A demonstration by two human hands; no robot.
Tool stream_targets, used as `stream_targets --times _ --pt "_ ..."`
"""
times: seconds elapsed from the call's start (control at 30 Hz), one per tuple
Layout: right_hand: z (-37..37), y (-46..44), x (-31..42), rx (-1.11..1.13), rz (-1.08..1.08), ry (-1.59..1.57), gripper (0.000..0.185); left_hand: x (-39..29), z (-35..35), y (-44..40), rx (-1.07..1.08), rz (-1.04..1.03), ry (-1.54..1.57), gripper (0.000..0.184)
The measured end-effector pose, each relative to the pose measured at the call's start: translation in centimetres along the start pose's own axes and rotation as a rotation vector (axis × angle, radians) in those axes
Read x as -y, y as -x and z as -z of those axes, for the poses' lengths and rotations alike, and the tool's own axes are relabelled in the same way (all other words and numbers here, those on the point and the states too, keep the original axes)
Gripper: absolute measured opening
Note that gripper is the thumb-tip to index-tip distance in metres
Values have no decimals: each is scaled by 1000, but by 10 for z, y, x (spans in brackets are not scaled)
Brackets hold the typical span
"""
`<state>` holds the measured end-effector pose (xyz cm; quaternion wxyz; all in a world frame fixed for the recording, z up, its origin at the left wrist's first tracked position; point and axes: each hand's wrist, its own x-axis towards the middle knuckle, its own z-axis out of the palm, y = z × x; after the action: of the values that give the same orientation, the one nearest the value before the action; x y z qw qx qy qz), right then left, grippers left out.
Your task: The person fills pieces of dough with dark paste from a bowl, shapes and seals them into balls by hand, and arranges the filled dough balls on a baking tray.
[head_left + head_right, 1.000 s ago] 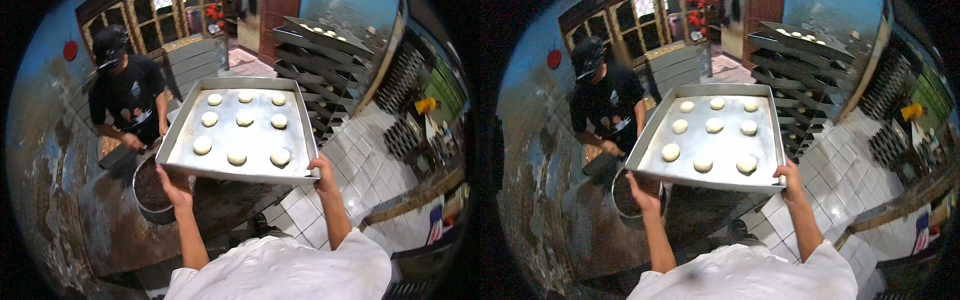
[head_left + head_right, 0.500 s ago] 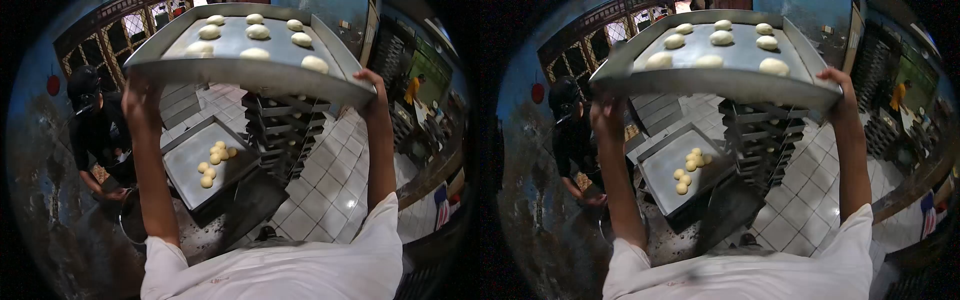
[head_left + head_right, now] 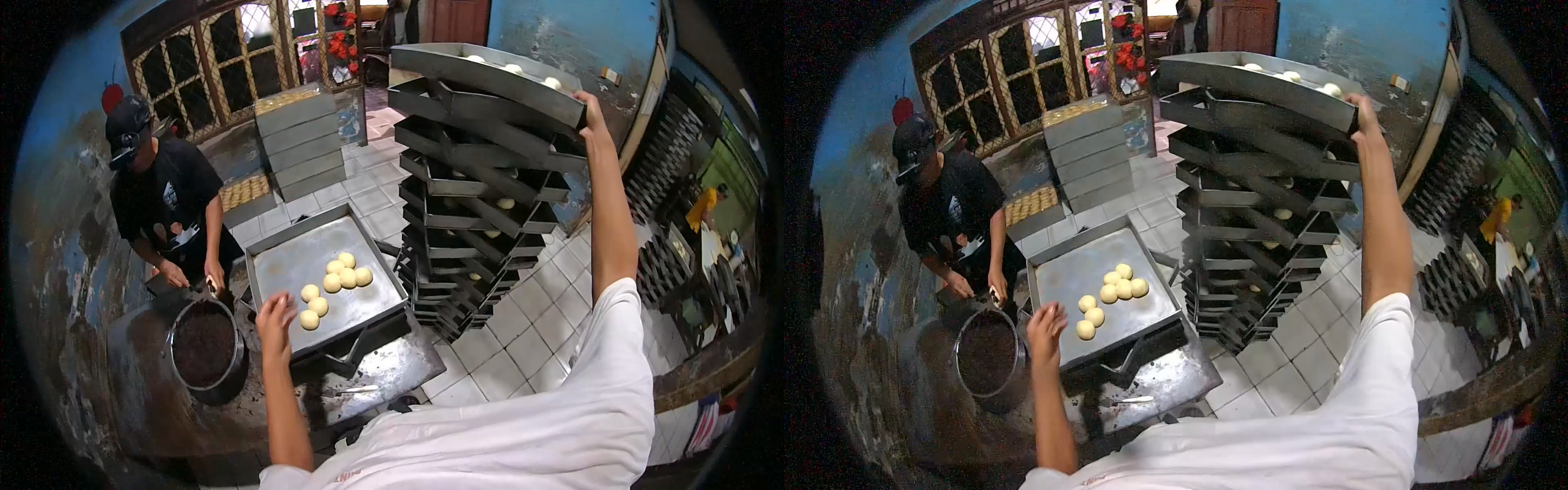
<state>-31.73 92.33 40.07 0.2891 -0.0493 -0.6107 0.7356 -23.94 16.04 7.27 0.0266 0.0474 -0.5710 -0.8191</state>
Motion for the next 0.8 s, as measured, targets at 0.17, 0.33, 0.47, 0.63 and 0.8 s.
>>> stream_targets --times 0.17,0.33,0.47,0.63,0.8 --pt "-38 28 -2 -207 48 125 28 34 69 60 -191 90 36 19" --pt "-14 46 -6 -466 341 672 74 46 110 120 -475 0 103 20" --pt "-87 173 -79 -831 1149 712 38 66 138 183 -683 6 175 23" --pt "-270 323 -326 395 292 681 16 75 132 202 -734 125 91 23" --pt "-326 333 -479 640 595 1451 23 46 89 176 -572 36 -11 19"
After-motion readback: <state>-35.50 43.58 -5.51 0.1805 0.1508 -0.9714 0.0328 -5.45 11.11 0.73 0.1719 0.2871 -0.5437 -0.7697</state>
